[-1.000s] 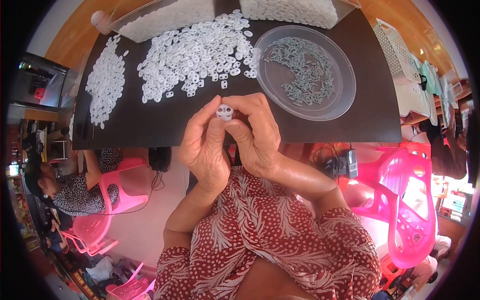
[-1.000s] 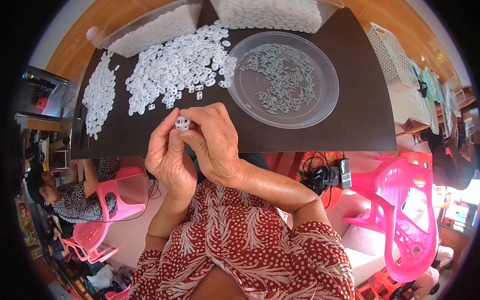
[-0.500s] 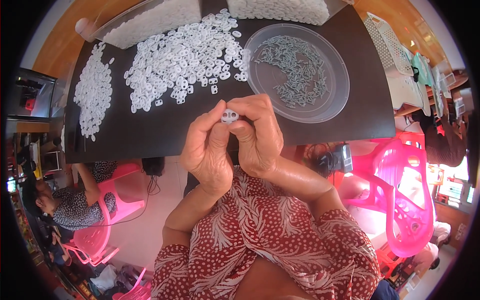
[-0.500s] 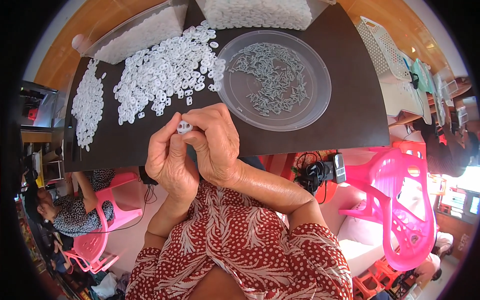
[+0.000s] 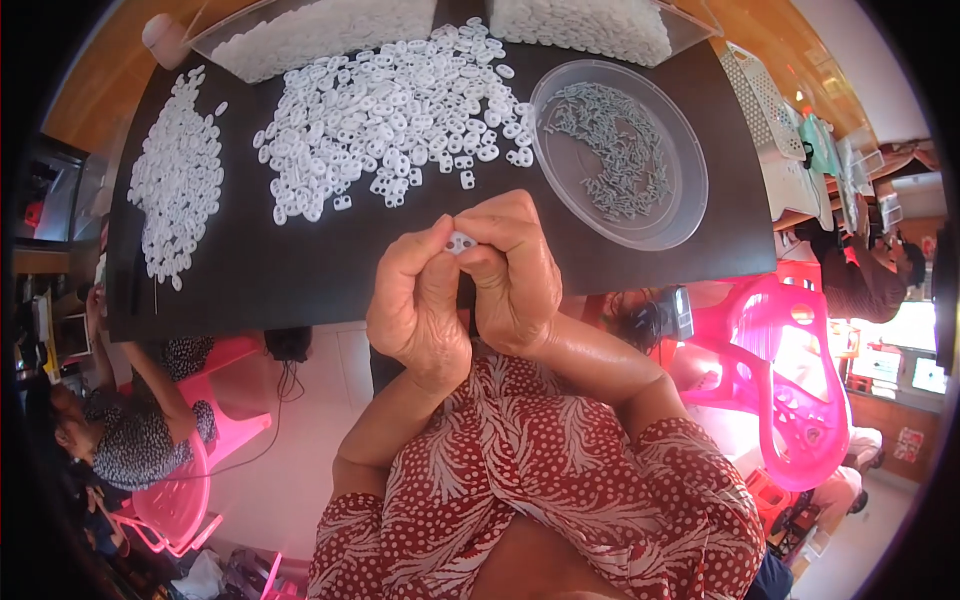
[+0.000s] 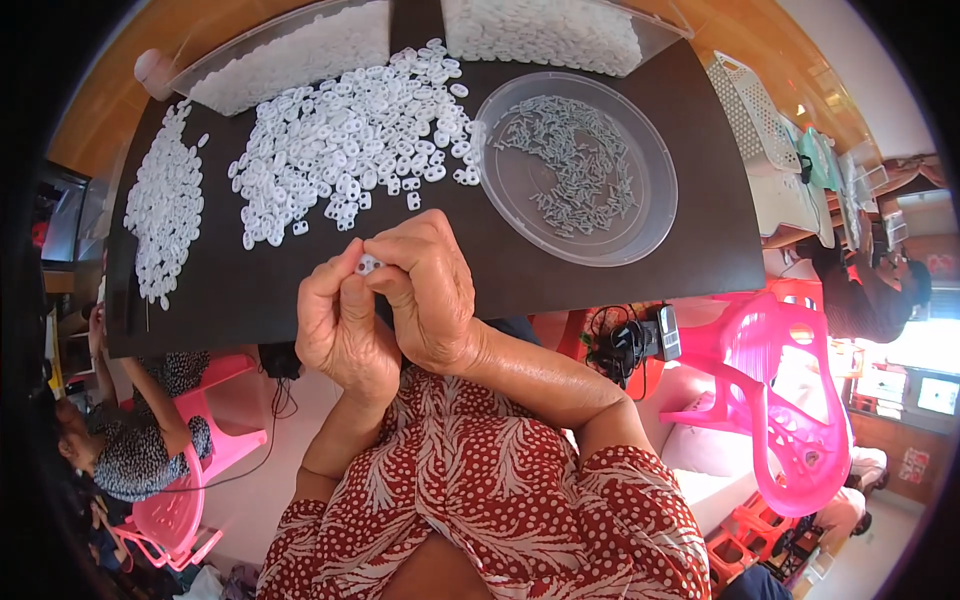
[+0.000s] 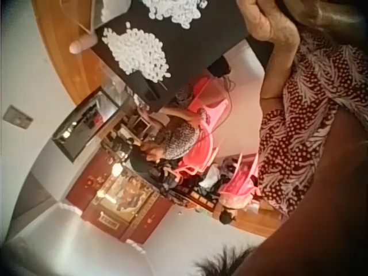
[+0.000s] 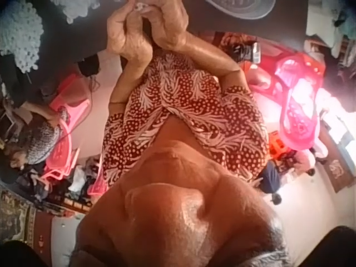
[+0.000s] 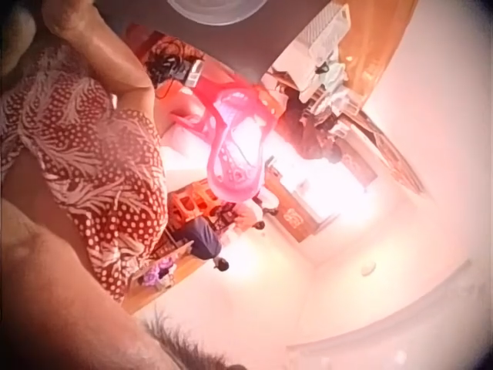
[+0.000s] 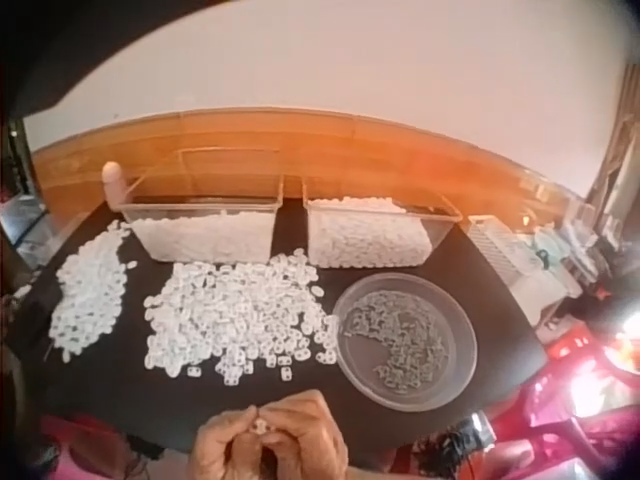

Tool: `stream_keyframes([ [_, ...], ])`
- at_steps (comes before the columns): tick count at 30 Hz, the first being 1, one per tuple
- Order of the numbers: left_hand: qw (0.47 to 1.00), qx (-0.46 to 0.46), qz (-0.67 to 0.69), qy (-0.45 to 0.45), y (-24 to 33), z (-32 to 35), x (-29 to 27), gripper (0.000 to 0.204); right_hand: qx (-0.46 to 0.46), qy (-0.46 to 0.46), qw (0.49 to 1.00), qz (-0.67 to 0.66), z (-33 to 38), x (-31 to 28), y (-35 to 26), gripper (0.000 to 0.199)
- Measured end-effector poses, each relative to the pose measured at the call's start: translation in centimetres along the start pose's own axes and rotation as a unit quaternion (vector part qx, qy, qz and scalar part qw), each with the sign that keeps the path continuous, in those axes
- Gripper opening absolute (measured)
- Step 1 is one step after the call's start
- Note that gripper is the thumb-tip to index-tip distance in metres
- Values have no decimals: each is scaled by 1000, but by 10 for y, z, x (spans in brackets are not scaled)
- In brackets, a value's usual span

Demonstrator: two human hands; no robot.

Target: Manual assembly of small white plastic components by inserting small metal rings into them at a workbench.

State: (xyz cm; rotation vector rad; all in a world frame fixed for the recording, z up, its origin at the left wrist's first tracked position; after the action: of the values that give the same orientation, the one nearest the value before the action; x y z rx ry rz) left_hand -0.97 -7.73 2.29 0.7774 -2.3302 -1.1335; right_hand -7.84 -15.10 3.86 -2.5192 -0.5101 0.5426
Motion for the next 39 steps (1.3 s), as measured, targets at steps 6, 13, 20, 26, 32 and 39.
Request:
stream_keyframes([
  [6,992,-109,22,-67,-3,-9,-24,35,160,-69,985,17,-15,3,12,16],
  [13,980,-192,29,-47,-28,-25,-70,27,161,57,966,196,-115,-60,72,6],
  [20,968,-230,86,-58,-36,-31,-78,22,145,36,908,392,-194,-106,142,19],
  [26,961,-256,92,-49,-42,-22,-86,20,3,-298,873,387,-104,-20,73,11],
  [32,966,-233,99,-51,-37,-18,-83,21,85,-336,872,346,-33,-6,50,7],
  [39,978,-199,45,-41,-37,-12,-79,21,76,-333,847,408,-16,7,62,16],
])
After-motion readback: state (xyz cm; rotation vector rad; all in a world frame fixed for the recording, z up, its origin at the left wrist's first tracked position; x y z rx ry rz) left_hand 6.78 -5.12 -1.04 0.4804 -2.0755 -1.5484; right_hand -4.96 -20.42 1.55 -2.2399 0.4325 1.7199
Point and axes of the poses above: each hand's wrist, its own z-axis away from the middle knuckle, its own x-axis out of the palm, y = z × x, the point moved 3 cm from there along -z, towards the middle knuckle, and after that the axes turned 11 degrees about -y, right-handed, at the moved point
